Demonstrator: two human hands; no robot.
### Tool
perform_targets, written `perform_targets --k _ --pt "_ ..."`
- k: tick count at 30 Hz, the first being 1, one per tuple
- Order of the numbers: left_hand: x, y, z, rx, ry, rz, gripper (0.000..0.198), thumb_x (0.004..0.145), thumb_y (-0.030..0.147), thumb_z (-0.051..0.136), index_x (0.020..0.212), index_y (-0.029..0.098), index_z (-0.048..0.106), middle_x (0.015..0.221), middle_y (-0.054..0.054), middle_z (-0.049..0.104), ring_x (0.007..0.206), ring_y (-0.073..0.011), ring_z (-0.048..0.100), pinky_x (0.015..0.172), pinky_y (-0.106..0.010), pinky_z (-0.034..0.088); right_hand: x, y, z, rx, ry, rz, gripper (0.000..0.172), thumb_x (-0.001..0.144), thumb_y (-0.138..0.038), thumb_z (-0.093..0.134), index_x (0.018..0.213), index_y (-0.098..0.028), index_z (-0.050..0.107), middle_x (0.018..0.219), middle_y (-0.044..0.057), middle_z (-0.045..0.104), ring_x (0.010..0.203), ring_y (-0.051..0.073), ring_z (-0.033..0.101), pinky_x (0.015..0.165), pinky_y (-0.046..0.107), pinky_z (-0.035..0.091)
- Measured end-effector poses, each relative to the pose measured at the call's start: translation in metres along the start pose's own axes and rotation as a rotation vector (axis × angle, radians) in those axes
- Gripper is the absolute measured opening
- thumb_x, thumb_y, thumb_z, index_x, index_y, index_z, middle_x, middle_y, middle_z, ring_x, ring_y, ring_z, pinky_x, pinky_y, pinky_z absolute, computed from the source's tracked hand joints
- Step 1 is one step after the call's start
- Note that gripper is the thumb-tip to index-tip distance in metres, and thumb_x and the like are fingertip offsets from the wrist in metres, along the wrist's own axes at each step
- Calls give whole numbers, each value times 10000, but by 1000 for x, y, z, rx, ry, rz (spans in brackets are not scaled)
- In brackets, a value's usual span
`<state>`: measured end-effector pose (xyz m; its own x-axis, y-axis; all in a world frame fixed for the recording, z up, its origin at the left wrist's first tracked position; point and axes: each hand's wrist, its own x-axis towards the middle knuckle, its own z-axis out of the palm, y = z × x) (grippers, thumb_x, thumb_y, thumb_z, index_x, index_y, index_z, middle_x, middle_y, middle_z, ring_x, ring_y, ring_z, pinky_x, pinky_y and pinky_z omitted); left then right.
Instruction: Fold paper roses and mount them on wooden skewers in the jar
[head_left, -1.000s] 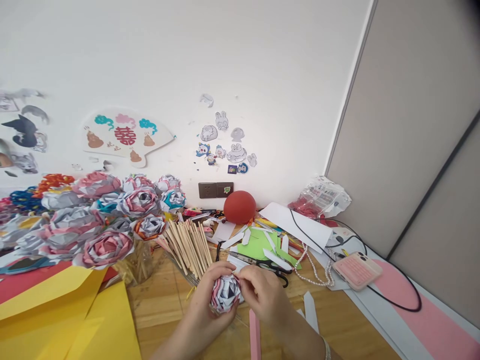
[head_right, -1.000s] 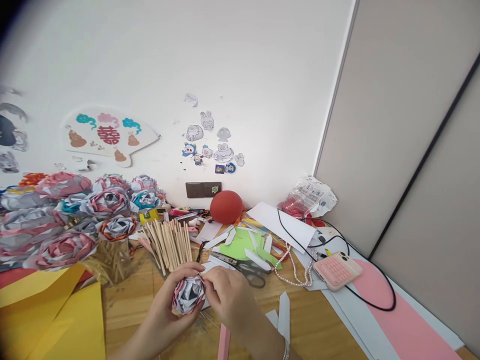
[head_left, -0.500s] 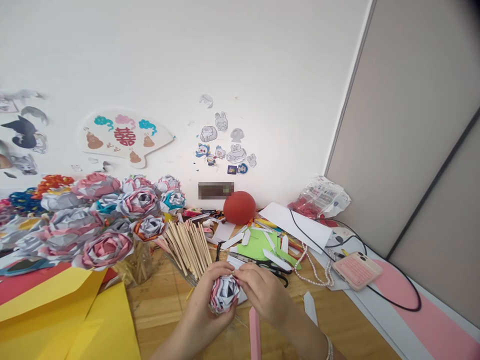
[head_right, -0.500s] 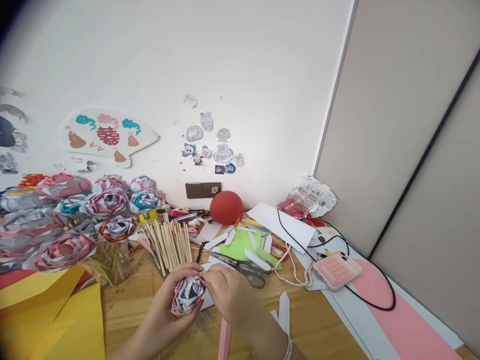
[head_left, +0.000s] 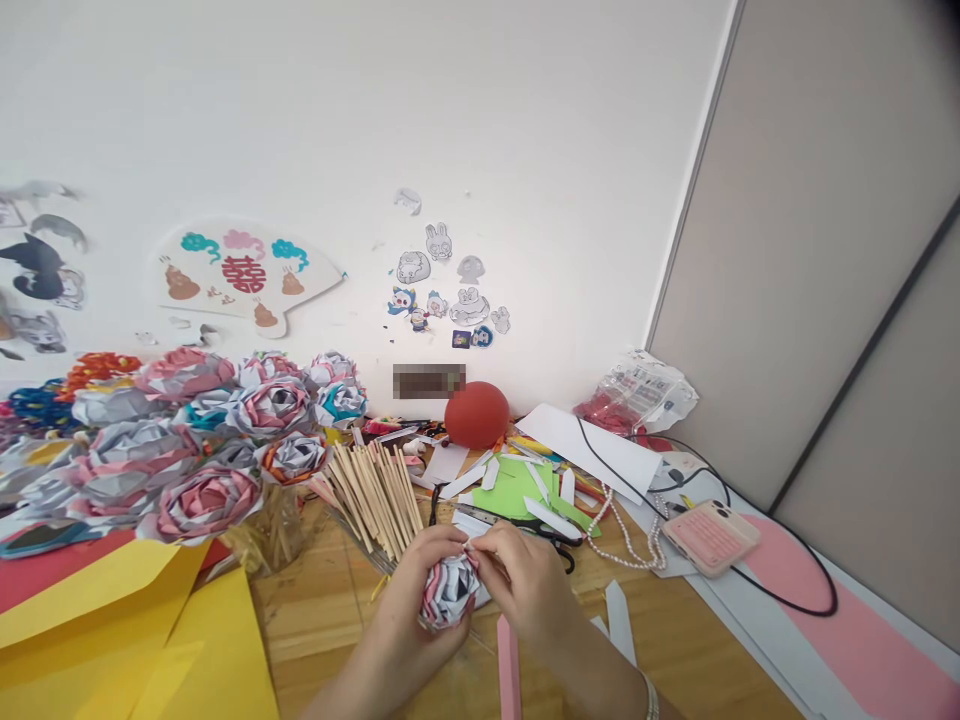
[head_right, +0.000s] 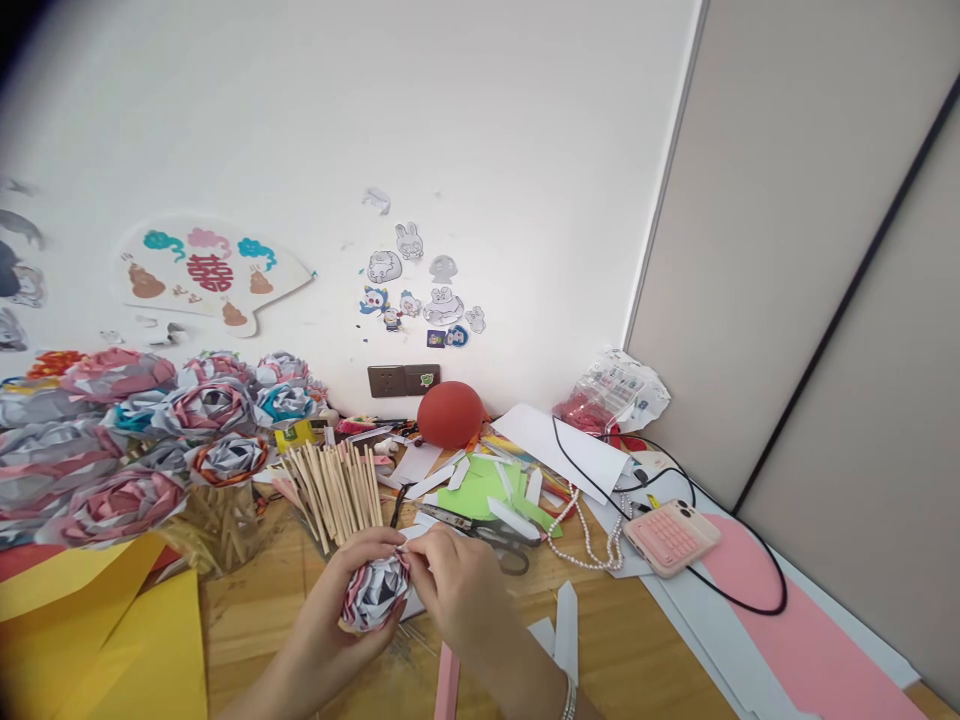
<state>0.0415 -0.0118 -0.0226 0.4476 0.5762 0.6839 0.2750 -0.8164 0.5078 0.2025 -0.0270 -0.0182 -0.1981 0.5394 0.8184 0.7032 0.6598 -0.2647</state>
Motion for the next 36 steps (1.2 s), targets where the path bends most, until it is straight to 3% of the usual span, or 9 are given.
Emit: perform_targets --k 5,15,36 --pt "-2 1 1 -5 22 5 464 678 8 503 1057 248 386 1055 -88 498 1027 -221 515 829 -378 479 0 0 2 -64 79 -9 136 904 -229 384 960 -172 494 723 31 617 592 138 586 520 221 420" --pt "0 6 0 19 87 45 459 661 8 512 1041 250 427 1020 -70 541 985 -202 554 796 -329 494 0 -4 3 -13 146 68 141 884 -231 444 798 -180 544 601 -1 557 498 117 520 473 220 381" --pt "1 2 0 5 77 34 467 648 15 515 1043 247 425 1034 -84 534 997 -223 550 804 -362 489 1 -9 1 -137 82 -81 287 910 -172 309 868 -147 591 652 66 635 590 162 601 528 258 453"
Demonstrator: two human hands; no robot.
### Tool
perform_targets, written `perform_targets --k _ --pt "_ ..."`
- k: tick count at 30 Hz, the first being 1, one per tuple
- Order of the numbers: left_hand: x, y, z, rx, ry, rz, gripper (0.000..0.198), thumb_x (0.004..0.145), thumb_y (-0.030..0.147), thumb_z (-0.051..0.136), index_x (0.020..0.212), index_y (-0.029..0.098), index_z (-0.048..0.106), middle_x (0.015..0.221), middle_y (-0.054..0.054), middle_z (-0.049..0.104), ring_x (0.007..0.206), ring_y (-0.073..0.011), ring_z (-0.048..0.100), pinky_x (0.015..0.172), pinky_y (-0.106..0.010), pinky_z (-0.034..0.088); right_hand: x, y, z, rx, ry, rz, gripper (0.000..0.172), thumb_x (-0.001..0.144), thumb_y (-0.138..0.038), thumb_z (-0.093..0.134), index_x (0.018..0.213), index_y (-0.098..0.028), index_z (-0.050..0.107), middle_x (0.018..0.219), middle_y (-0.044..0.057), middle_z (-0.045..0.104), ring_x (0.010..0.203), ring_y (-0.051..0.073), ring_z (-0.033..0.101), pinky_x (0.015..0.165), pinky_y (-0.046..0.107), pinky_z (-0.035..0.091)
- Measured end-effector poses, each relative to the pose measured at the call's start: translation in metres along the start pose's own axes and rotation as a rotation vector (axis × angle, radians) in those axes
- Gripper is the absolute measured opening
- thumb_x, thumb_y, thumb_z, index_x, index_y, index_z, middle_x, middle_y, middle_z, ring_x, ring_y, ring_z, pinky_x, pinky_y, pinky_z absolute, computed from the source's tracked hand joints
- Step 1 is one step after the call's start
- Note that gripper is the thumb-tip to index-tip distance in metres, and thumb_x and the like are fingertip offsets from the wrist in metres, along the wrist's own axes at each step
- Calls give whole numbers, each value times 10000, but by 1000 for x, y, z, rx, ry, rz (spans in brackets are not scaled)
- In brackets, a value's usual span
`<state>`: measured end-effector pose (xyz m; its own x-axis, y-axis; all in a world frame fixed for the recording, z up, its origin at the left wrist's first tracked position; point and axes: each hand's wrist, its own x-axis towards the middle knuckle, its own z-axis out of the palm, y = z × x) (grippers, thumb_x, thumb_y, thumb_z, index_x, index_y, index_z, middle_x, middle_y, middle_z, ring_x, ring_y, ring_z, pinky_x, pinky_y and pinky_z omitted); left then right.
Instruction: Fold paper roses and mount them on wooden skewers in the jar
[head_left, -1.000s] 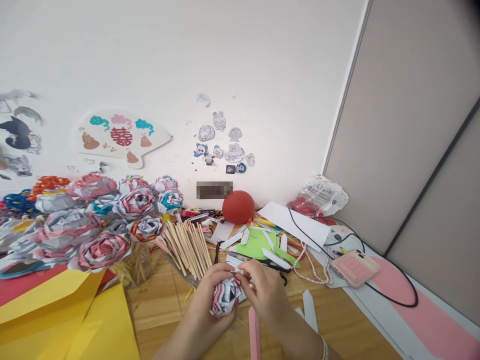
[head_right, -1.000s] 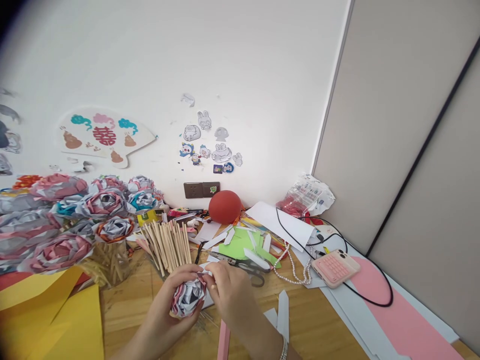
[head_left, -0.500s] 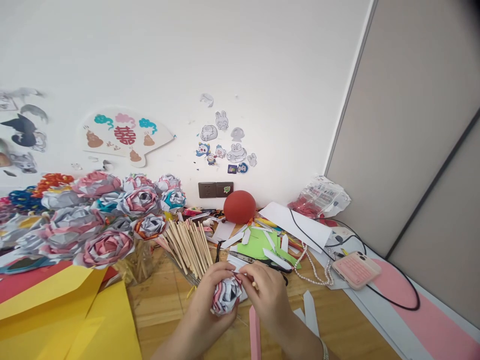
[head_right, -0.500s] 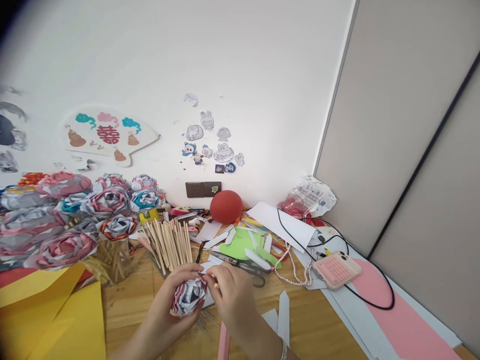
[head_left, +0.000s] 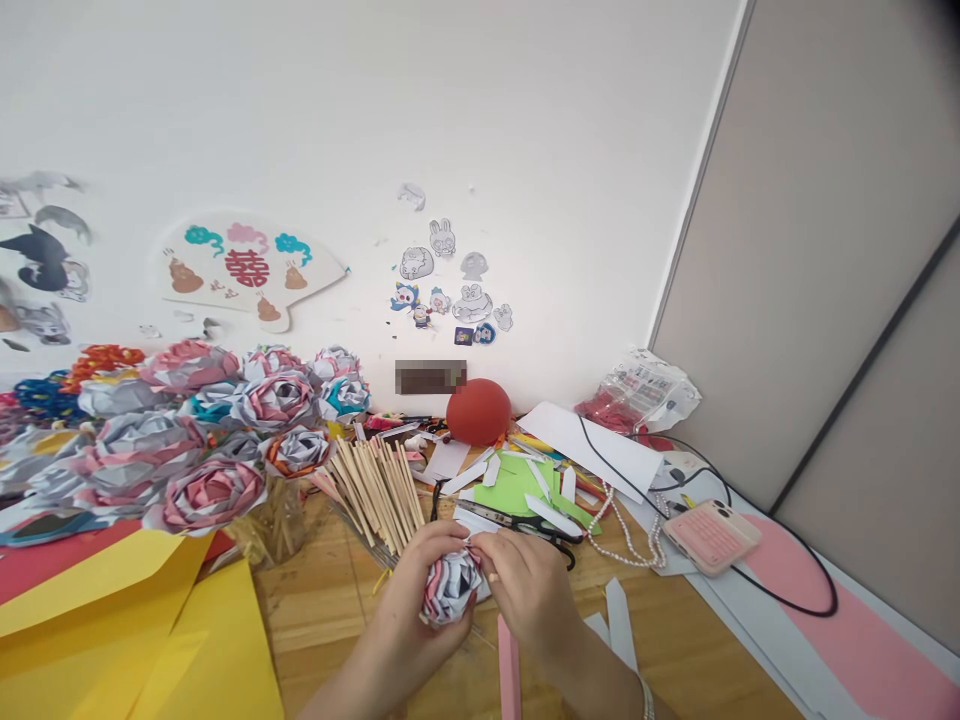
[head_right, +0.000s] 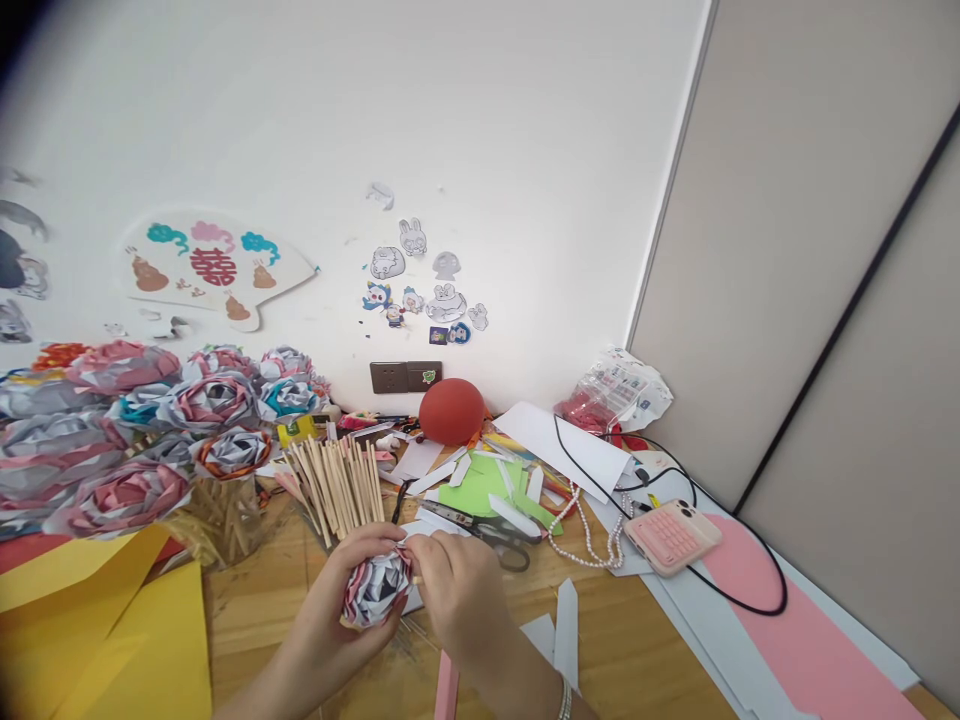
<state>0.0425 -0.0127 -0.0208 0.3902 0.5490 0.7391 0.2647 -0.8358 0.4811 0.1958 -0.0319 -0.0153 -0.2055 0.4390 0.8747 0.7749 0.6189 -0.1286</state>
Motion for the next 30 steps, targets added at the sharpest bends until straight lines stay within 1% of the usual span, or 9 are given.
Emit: perform_targets --k 6,9,12,15,17,21,24,26,30 --pt "1 1 0 8 -3 11 486 637 5 515 1044 253 418 1028 -75 522 991 -214 546 815 -357 482 1 4 -1 -40 -58 -44 330 903 -154 279 869 -131 607 624 70 629 560 170 591 506 269 455" --pt "1 1 0 16 11 3 474 641 12 519 1039 251 418 1041 -81 506 1008 -220 534 819 -367 478 1 4 -1 74 -119 -11 333 899 -167 281 891 -134 612 684 80 654 594 178 602 525 276 469" --pt "1 -1 0 8 48 -10 441 658 34 529 1026 250 419 1031 -81 505 1009 -229 530 799 -372 482 1 1 -3 352 -139 134 281 896 -219 348 971 -162 613 828 76 684 717 163 628 640 262 495" --pt "1 -3 -2 -12 74 -20 422 668 53 545 1018 247 410 1015 -77 509 987 -226 539 787 -371 484 1 -2 -3 647 -185 390 286 880 -323 412 951 -153 632 633 25 636 540 123 570 536 228 464" --pt "1 -4 -3 -20 82 -24 409 671 66 554 1011 244 411 1001 -73 519 973 -223 548 782 -363 486 2 -3 -2 829 -238 539 344 864 -399 430 932 -128 630 478 -36 502 414 91 452 444 207 395" --pt "2 -3 -4 -23 108 -37 392 677 93 569 1007 240 417 976 -67 541 948 -216 568 781 -349 489 5 -2 -2 1092 -308 719 428 820 -498 468 932 -112 614 452 -69 402 409 72 357 440 200 323" --pt "2 -5 -3 -54 131 -98 432 689 111 584 1049 230 377 1015 -87 541 987 -221 561 794 -354 487 8 1 -2 1142 -251 873 426 801 -505 494 912 -110 611 458 -67 401 417 67 329 433 194 271" --pt "1 -7 -2 -81 140 -136 415 698 127 592 1034 228 372 1069 -105 529 1034 -234 543 806 -365 483 9 3 -2 1141 -207 915 414 780 -502 524 880 -110 614 455 -66 397 422 68 324 436 197 252" --pt "2 -9 -5 -91 130 -188 368 726 172 587 1038 244 405 1131 -106 511 1091 -253 510 846 -389 467 5 2 3 1188 -205 873 373 770 -478 556 878 -127 620 451 -68 398 424 69 312 447 206 236"
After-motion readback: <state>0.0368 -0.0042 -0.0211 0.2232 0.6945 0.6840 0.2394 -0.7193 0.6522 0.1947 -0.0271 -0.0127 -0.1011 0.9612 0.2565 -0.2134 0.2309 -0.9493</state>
